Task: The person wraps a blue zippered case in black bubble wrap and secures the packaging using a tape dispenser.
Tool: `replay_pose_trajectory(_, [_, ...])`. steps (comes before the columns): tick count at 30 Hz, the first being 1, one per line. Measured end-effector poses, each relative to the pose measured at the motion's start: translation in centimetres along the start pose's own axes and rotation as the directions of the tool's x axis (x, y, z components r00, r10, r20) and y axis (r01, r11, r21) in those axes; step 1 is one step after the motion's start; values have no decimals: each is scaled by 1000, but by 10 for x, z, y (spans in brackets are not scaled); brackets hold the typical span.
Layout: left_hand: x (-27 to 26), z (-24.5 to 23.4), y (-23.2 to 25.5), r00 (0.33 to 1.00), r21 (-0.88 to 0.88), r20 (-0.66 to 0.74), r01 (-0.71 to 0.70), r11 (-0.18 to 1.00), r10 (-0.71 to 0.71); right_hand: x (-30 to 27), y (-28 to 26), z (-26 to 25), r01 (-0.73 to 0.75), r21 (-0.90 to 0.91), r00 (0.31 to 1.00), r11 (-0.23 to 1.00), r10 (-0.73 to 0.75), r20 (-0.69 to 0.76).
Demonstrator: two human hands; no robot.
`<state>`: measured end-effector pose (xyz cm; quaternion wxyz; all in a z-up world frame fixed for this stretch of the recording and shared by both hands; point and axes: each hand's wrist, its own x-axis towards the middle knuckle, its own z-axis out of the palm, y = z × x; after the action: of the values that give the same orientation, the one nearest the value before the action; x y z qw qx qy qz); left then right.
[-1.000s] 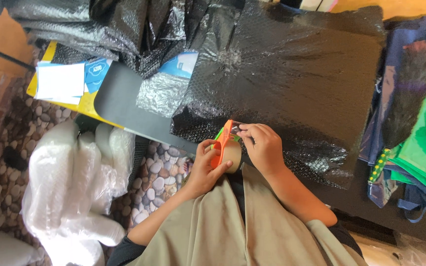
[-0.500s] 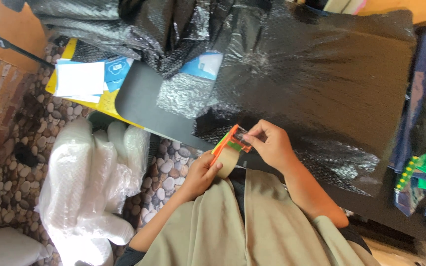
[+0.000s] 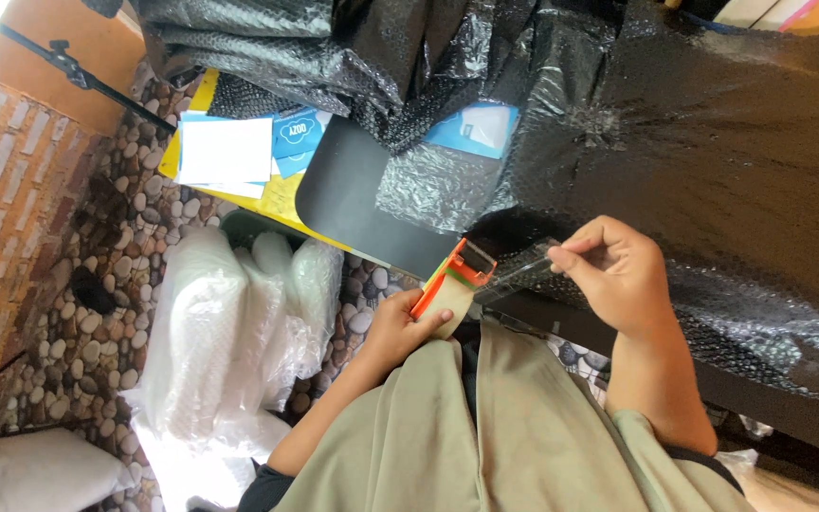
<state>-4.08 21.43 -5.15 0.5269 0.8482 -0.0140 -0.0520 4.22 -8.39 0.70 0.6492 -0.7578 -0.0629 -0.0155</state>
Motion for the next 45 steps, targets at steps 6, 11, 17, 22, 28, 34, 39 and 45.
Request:
replay_pose_trajectory(6, [1, -26, -59, 993, -201, 109, -30, 979, 53, 33, 38, 34, -97, 98, 994, 990, 92, 50])
replay_pose_trajectory(11, [-1, -50, -83, 978, -458, 110, -107, 883, 176, 38, 97, 72, -316, 294, 949, 902, 300, 99])
replay_pose_trajectory(17, [-5, -77, -86, 971, -497, 92, -149, 855, 223, 30, 107, 101, -396, 314, 918, 863, 377, 122])
replay_pose_trajectory(22, [-1, -81, -121, 939, -449, -4, -309, 838, 345, 25, 139, 145, -500, 410, 866, 763, 437, 242])
replay_pose_trajectory(28, [-14, -109, -96, 886, -277, -177, -464, 842, 430, 9, 123, 219, -737, 495, 676, 461, 493, 547])
replay_pose_trajectory(34, [-46, -118, -150, 831, -213, -411, -487, 847, 375, 18, 180, 267, -845, 264, 531, 464, 680, 506])
replay_pose_trajectory(39, [-71, -170, -162, 727, -137, -607, -492, 860, 320, 32, 219, 325, -768, 165, 621, 619, 656, 430])
replay_pose_trajectory(45, [-109, -211, -169, 589, -55, -788, -362, 930, 183, 88, 218, 402, -508, 188, 832, 841, 421, 362])
